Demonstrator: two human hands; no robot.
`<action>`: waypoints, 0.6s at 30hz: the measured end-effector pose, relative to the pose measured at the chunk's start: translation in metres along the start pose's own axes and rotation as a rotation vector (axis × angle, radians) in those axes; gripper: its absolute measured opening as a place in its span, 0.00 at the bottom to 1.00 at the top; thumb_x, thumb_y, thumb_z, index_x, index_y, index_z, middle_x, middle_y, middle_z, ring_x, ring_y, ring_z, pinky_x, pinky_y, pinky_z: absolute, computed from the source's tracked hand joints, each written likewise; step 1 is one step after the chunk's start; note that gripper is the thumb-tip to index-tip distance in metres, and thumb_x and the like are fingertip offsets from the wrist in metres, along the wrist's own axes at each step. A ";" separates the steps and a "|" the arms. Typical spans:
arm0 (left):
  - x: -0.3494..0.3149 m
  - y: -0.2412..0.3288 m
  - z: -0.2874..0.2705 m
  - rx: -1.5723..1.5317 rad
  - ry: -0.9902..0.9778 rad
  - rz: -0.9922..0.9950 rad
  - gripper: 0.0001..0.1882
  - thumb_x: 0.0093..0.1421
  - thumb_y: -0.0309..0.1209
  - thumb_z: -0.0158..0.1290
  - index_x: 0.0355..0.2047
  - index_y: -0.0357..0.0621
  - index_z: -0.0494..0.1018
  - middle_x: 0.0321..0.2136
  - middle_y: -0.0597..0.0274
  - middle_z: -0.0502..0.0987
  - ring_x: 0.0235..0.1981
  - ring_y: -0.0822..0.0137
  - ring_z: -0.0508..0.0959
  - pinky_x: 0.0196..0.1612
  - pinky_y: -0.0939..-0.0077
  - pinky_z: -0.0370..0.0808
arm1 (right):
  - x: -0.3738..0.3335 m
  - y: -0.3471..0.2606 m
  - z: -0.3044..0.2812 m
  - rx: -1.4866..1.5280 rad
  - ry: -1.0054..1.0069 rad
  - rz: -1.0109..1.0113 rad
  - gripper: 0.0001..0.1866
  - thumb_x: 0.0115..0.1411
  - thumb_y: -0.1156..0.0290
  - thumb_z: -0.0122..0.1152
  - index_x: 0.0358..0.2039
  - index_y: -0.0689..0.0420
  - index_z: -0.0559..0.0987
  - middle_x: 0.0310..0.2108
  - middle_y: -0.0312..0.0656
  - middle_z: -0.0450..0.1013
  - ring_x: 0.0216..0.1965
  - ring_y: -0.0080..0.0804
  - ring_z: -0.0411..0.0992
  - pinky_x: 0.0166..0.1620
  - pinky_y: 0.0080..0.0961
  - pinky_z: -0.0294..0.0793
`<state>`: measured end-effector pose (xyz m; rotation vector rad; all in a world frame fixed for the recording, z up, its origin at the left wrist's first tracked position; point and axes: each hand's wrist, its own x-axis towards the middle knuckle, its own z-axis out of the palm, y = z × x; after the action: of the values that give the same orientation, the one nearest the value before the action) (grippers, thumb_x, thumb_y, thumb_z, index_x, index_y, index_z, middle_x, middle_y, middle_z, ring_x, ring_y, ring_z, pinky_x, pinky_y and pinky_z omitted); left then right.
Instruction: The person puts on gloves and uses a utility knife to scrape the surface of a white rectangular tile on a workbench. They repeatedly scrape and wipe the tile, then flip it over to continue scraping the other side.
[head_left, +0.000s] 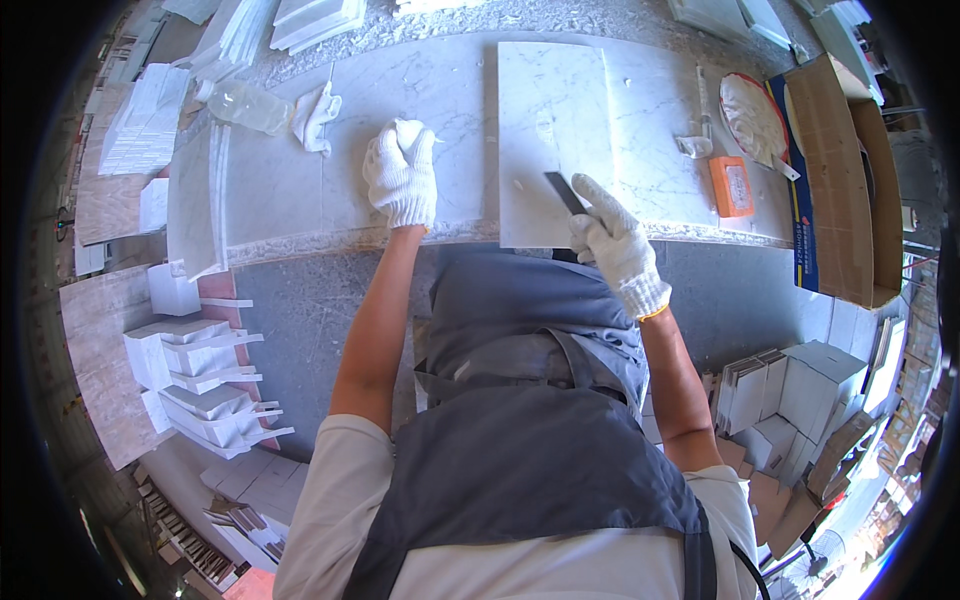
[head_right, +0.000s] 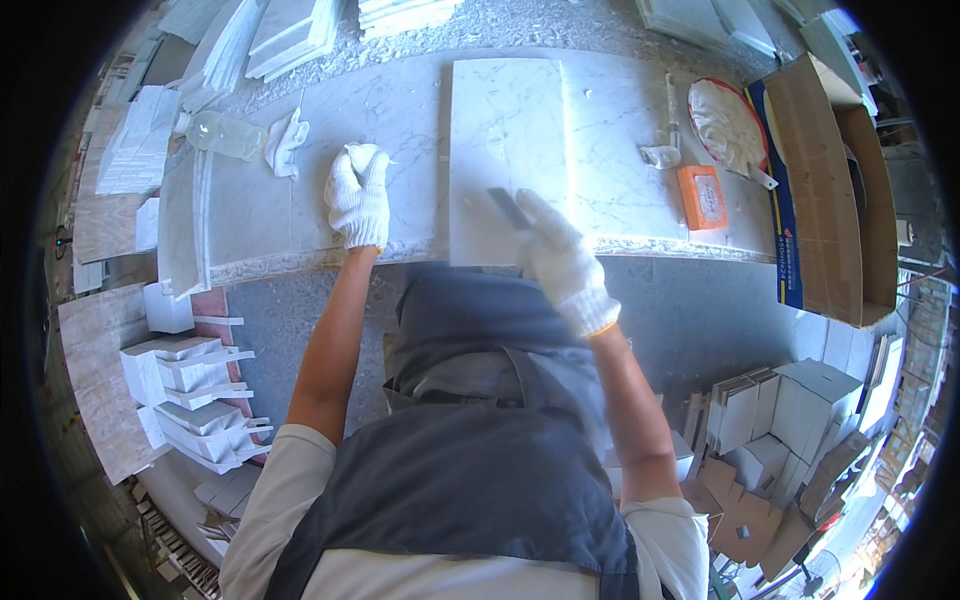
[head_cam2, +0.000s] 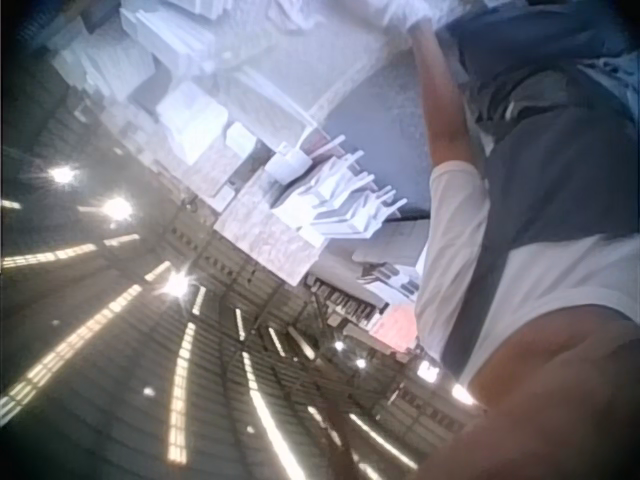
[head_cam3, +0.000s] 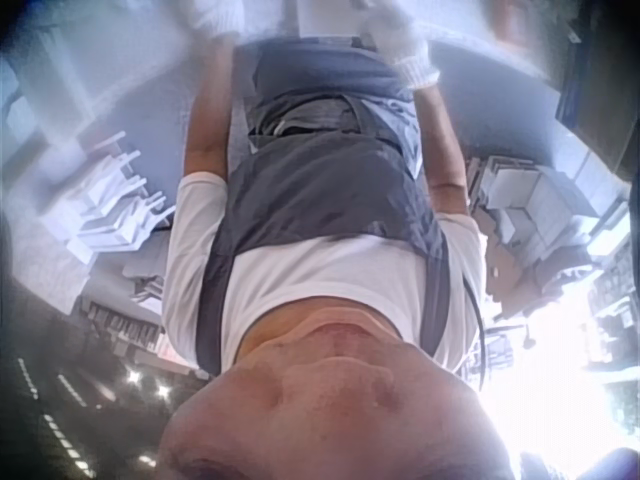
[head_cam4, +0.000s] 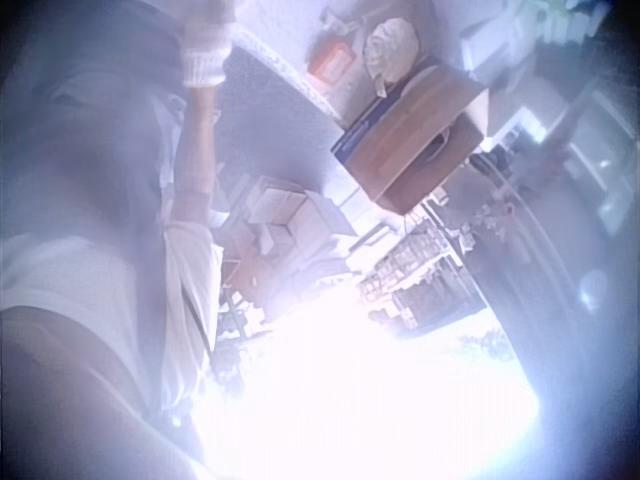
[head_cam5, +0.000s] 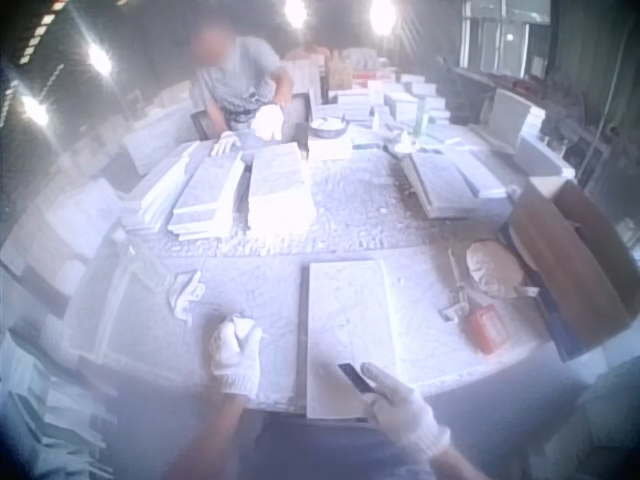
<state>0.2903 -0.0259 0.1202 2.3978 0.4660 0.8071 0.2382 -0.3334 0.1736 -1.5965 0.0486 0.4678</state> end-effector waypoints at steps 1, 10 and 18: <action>0.000 -0.001 0.001 0.008 0.024 0.014 0.25 0.61 0.44 0.67 0.52 0.43 0.77 0.45 0.55 0.82 0.49 0.53 0.80 0.55 0.56 0.75 | -0.003 0.001 0.003 0.002 -0.037 -0.104 0.25 0.71 0.76 0.54 0.67 0.57 0.75 0.37 0.37 0.78 0.30 0.17 0.72 0.36 0.18 0.77; -0.001 0.003 0.000 0.013 0.075 0.047 0.20 0.58 0.40 0.70 0.47 0.48 0.80 0.40 0.62 0.83 0.46 0.57 0.81 0.53 0.59 0.76 | -0.003 -0.009 0.020 -0.723 0.039 -0.370 0.23 0.67 0.63 0.63 0.61 0.57 0.80 0.40 0.55 0.81 0.40 0.50 0.81 0.46 0.37 0.79; 0.000 0.008 -0.004 -0.010 0.022 -0.022 0.18 0.59 0.42 0.68 0.46 0.49 0.81 0.41 0.64 0.83 0.48 0.58 0.80 0.56 0.60 0.74 | 0.011 -0.009 0.031 -0.827 0.095 -0.556 0.21 0.65 0.62 0.66 0.58 0.52 0.83 0.34 0.52 0.80 0.33 0.48 0.80 0.38 0.39 0.80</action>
<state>0.2892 -0.0303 0.1273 2.3732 0.4953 0.8244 0.2429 -0.3004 0.1784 -2.3268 -0.5708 -0.0541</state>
